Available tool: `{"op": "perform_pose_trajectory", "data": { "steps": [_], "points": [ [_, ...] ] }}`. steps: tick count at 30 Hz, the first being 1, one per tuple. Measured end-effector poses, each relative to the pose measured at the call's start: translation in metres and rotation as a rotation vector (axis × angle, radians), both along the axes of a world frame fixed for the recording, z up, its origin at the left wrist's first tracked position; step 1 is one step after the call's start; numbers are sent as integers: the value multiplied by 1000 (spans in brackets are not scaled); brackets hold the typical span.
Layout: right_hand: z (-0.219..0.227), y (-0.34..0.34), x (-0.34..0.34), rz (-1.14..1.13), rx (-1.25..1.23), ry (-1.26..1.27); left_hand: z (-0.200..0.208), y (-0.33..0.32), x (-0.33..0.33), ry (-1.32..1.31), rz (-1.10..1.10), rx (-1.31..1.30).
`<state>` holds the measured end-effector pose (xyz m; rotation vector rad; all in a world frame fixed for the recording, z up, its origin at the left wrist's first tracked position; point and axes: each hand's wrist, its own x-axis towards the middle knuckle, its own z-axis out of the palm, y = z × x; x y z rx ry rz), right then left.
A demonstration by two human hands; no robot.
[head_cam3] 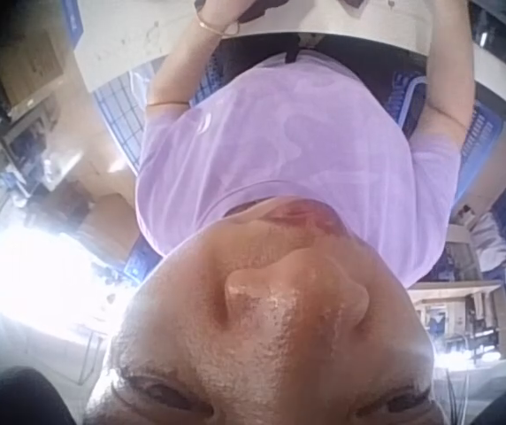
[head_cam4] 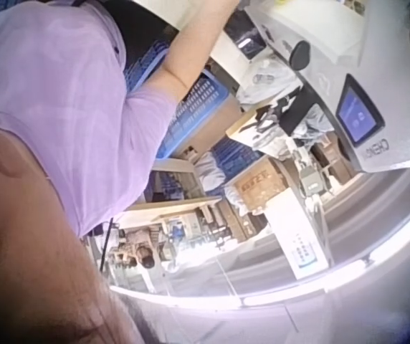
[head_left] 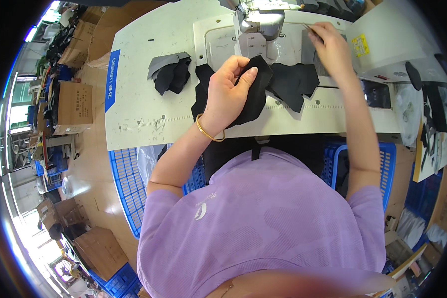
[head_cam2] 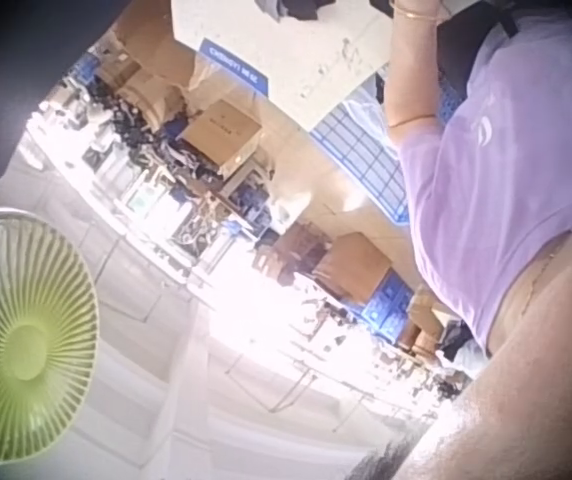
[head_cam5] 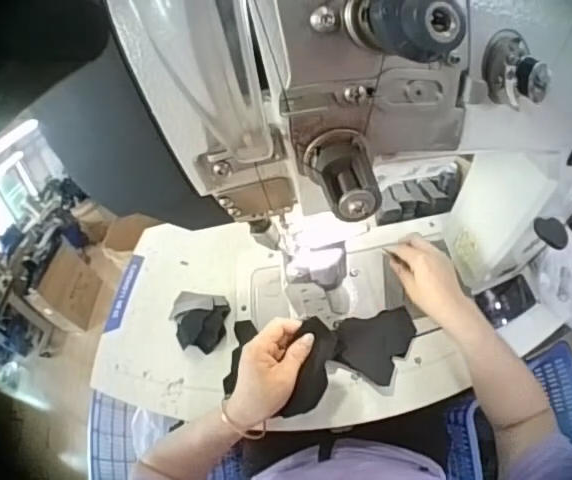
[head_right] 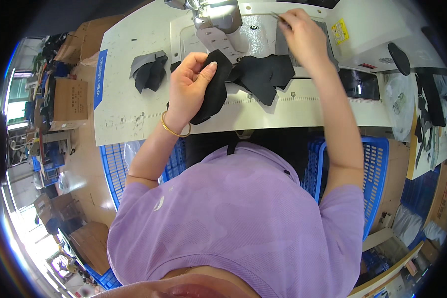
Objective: Sewing and trimming black fabric components for shoes using an industrial sewing machine.
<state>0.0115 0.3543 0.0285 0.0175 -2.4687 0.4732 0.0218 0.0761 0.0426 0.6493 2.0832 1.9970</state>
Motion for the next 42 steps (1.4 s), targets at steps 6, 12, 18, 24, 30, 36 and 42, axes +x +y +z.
{"op": "perform_pose_trajectory", "data": {
  "steps": [6, 12, 18, 24, 30, 36, 42],
  "points": [
    [-15, 33, -29, 83, 208, -313, 1, -5, 2, -79, -86, 33],
    [-7, 34, -31, 98, 146, -298, 5, -8, -3, -38, -147, -74],
    [46, 24, -3, 185, -14, -176, 3, -11, -3, -10, -83, -3],
    [120, -8, 66, 296, -405, -470, 14, -16, -4, 59, -36, -149],
    [105, -84, 74, 433, -1124, -348, -11, 6, -4, 298, 254, -110],
    [37, -87, 44, 351, -1097, 31, -12, 20, -17, 395, 363, -187],
    [49, -109, 69, 634, -1373, -376, -5, 16, -1, 209, 253, 43]
  ]
}}
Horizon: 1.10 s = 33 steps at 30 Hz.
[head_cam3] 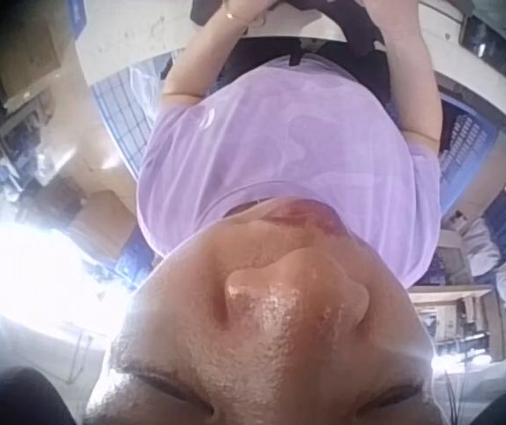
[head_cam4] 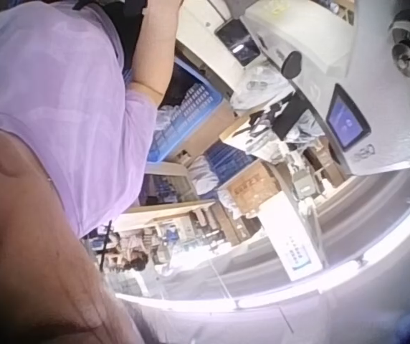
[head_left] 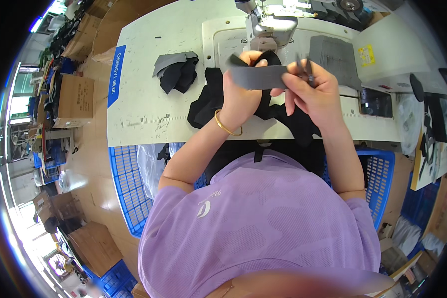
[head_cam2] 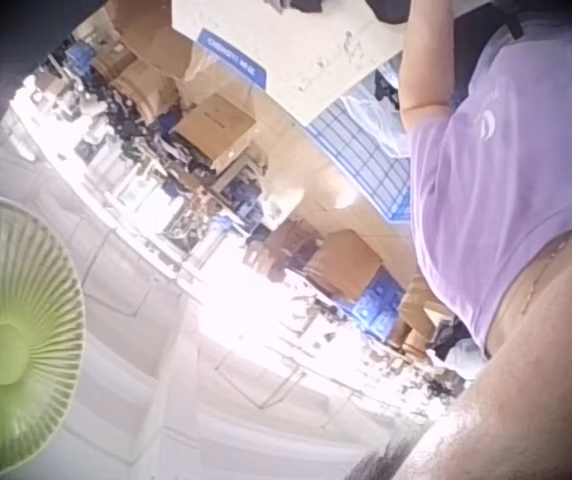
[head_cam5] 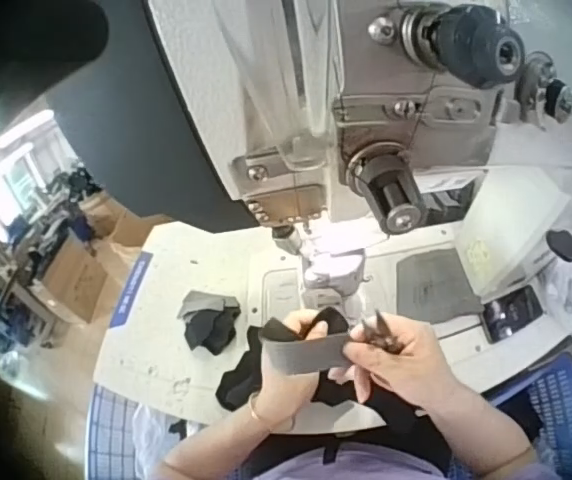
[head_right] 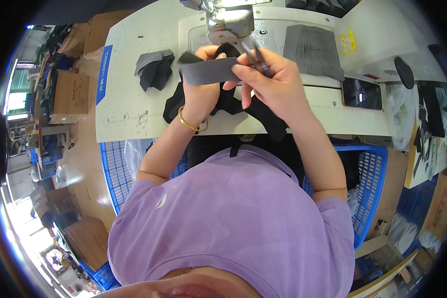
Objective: Sewing and trimming black fabric components for shoes using an industrial sewing machine.
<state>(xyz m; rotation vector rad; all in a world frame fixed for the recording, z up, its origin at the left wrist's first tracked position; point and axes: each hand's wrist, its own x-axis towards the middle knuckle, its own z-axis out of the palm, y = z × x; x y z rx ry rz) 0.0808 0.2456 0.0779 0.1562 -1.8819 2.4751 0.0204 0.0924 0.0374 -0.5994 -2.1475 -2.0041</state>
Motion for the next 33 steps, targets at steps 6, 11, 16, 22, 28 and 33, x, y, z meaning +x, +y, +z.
{"op": "perform_pose_trajectory", "data": {
  "steps": [6, 11, 16, 22, 28, 33],
  "points": [
    [-2, -12, -3, -272, 300, -31, 10, -7, 11, -144, -247, 182],
    [3, -17, -1, -330, 333, -45, 13, -8, 18, -282, -354, 381],
    [-1, -16, 5, -398, 364, 25, 15, -1, 18, -172, -192, 300],
    [-60, 6, 74, -266, 1134, 569, 28, -14, 14, -428, -66, 370],
    [-77, 51, 31, -44, 1353, 716, 32, -18, 17, -640, -203, 549],
    [-64, 39, 21, -325, 1111, 649, 34, -20, 20, -580, -200, 443]
  ]
}}
